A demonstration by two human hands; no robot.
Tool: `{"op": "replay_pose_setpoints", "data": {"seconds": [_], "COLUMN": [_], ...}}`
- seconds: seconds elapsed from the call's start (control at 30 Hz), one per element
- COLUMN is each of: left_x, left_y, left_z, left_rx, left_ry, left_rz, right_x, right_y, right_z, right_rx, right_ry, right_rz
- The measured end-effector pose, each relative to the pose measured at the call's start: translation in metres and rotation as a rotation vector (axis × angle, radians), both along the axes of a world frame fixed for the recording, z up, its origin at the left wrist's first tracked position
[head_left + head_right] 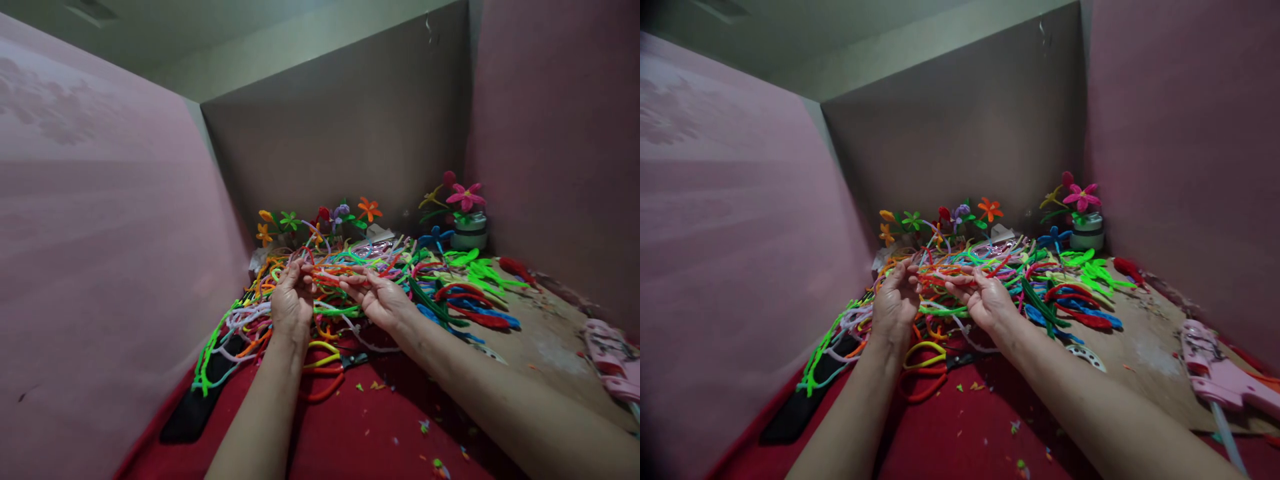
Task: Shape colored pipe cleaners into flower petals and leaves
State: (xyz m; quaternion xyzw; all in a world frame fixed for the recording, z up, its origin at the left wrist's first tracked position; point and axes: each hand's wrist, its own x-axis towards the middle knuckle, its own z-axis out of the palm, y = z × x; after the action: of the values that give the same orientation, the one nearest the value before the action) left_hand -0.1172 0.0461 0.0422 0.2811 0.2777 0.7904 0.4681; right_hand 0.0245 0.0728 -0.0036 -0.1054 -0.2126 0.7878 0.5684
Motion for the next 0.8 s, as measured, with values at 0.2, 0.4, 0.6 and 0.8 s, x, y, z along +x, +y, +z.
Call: {"op": "replay_pose_setpoints", "data": {"seconds": [0.2, 0.4, 0.6, 0.8], "left_x": [0.001, 0.014, 0.026, 0.027], "left_y": [-0.001, -0.003, -0.008, -0.008], "left_z": [0.003, -0.003, -0.009, -0.009], "left_rx": [0.028, 0.044, 0.027, -0.008], "left_ry": [-0.047, -0.042, 0.148, 0.155], "left_rz": [-0.077, -0.183, -0.24, -0.078], "right_x": [0.004, 0.0, -0.001, -0.004], "right_y": [-0.006, -0.019, -0.019, -0.022], "right_z": [0.008, 0.018, 0.016, 0.018], "right_rx": [0.037, 0.196, 0.291, 0.268], "right_ry": [0.015, -0.115, -0.274, -0.445], "right_rz": [0.011, 0.037, -0.05, -0.22]}}
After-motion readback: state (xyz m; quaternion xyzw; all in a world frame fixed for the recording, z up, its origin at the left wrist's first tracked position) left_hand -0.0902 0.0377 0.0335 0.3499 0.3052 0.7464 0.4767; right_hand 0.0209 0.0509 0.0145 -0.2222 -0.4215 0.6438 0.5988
